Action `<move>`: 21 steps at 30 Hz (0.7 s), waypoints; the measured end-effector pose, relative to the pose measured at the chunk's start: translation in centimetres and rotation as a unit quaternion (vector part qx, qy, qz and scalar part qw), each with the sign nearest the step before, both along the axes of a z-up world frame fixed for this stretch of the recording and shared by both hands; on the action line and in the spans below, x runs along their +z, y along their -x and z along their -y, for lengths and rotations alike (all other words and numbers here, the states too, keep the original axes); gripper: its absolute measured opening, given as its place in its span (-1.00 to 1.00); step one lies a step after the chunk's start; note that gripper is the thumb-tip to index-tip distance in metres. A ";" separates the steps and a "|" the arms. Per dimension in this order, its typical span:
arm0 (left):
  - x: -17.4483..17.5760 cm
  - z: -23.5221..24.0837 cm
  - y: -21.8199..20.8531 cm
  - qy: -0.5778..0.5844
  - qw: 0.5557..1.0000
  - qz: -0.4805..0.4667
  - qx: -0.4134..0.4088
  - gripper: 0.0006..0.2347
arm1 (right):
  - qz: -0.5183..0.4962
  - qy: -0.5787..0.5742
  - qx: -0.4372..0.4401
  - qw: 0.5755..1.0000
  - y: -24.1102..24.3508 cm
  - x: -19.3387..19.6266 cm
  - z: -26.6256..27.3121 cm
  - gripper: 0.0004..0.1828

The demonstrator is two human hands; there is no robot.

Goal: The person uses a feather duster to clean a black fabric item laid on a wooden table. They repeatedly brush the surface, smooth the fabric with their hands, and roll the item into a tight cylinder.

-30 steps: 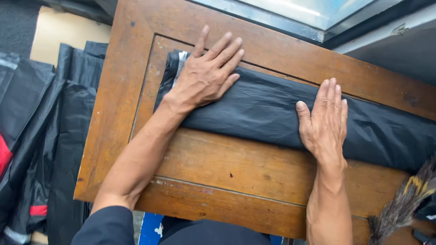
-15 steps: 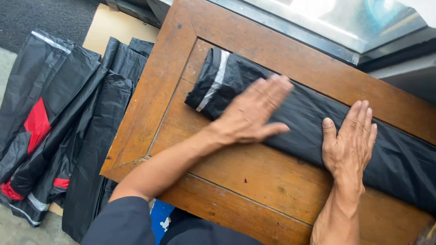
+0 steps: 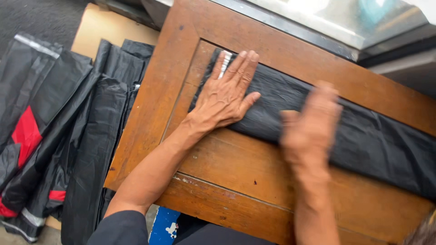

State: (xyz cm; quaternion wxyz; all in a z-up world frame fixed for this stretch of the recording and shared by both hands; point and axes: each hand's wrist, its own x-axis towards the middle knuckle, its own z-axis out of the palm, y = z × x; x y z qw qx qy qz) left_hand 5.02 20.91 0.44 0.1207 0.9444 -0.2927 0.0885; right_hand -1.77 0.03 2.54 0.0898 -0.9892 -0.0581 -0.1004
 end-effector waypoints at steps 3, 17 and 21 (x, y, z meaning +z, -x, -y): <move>-0.5 -0.1 -0.4 -0.071 0.997 -0.008 -0.026 -0.46 | -0.078 -0.190 0.117 0.972 -0.9 -2.0 -7.8 -0.01; 0.6 -0.6 -0.7 0.002 0.999 -0.006 -0.032 -0.47 | -0.099 0.011 -0.039 0.994 -1.2 -1.5 8.4 -0.15; 0.2 -0.6 -0.6 0.015 0.999 0.001 -0.028 -0.47 | -0.194 -0.018 -0.162 0.967 -0.3 0.1 13.8 -0.09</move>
